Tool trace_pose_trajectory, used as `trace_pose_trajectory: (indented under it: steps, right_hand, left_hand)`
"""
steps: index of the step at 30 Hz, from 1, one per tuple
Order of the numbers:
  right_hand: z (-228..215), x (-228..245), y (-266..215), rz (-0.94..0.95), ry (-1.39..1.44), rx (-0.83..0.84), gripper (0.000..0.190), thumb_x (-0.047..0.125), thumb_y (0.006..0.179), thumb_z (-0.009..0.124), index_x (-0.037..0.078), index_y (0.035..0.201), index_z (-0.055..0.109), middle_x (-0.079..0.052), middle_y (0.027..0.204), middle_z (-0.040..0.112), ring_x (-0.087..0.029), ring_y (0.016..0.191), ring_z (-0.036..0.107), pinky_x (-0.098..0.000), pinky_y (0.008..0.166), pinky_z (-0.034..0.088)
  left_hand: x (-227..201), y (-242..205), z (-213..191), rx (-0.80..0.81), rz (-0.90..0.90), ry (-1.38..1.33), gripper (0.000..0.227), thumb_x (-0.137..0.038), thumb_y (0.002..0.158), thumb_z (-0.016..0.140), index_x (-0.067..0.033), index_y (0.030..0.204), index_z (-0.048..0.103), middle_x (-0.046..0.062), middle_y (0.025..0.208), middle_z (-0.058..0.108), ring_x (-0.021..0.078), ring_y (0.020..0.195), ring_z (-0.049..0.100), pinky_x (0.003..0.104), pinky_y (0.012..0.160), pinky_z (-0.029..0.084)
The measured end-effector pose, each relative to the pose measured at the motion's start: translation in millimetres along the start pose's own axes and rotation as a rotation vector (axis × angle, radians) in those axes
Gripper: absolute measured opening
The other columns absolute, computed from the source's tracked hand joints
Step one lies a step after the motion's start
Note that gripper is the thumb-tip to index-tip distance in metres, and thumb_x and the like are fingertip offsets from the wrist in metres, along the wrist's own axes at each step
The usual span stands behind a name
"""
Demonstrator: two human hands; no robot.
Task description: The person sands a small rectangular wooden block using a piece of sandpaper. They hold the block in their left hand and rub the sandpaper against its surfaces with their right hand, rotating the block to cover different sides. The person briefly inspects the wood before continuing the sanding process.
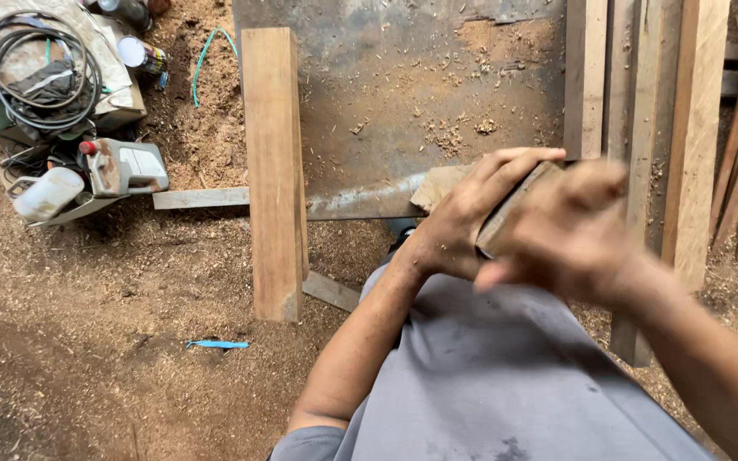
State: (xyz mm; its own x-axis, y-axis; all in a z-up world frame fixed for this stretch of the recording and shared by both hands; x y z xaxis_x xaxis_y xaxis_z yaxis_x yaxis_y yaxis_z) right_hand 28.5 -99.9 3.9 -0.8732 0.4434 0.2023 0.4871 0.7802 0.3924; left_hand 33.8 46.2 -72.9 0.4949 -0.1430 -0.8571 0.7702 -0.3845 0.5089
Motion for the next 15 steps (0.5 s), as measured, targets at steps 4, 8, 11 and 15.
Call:
trace_pose_trajectory:
  steps: [4,8,11,15]
  right_hand:
    - [-3,19,-3,-0.102,0.027,-0.018,0.047,0.069,0.091,0.064,0.023,0.081,0.060,0.005,0.083,0.062,-0.017,0.084,0.044,-0.0389,0.086,0.031]
    - [-4,-11,0,-0.019,-0.126,-0.096,0.050,0.073,0.088,0.058,0.023,0.081,0.057,0.000,0.078,0.051,-0.019,0.080,0.037,-0.0406,0.084,0.028]
    - [3,23,-4,-0.134,-0.069,-0.100,0.055,0.074,0.093,0.060,0.023,0.076,0.050,0.002,0.072,0.047,-0.017,0.077,0.039,-0.0373,0.083,0.030]
    - [-4,-29,-5,0.182,0.033,-0.057,0.048,0.059,0.096,0.059,0.013,0.083,0.057,-0.006,0.080,0.059,-0.023,0.084,0.053,-0.0468,0.090,0.035]
  left_hand:
    - [-4,-4,1,-0.039,-0.037,0.017,0.094,-0.029,0.080,0.085,-0.0103,0.157,0.036,0.010,0.150,0.048,0.0268,0.137,0.053,0.038,0.119,0.049]
    - [-4,-5,-1,-0.021,-0.070,0.019,0.093,-0.029,0.081,0.088,-0.0098,0.157,0.038,0.011,0.149,0.048,0.0257,0.138,0.053,0.037,0.118,0.049]
    - [-7,-2,-5,-0.035,-0.004,0.005,0.101,-0.026,0.071,0.087,-0.0087,0.156,0.036,0.013,0.151,0.048,0.0275,0.139,0.050,0.040,0.121,0.047]
    - [-5,-10,-9,-0.059,-0.066,0.008,0.094,-0.020,0.075,0.085,-0.0102,0.155,0.037,0.009,0.148,0.048,0.0234,0.135,0.052,0.036,0.117,0.048]
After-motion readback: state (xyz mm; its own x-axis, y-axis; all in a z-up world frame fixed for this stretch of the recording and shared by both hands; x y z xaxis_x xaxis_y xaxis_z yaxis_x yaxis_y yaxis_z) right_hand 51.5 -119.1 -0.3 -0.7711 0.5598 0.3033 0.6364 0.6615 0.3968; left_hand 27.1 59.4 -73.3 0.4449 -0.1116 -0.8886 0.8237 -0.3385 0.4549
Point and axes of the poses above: each hand's wrist, its own y-axis towards the middle knuckle, its own z-axis out of the palm, x = y × z, the point moved 3 cm from there along y, towards the middle knuckle
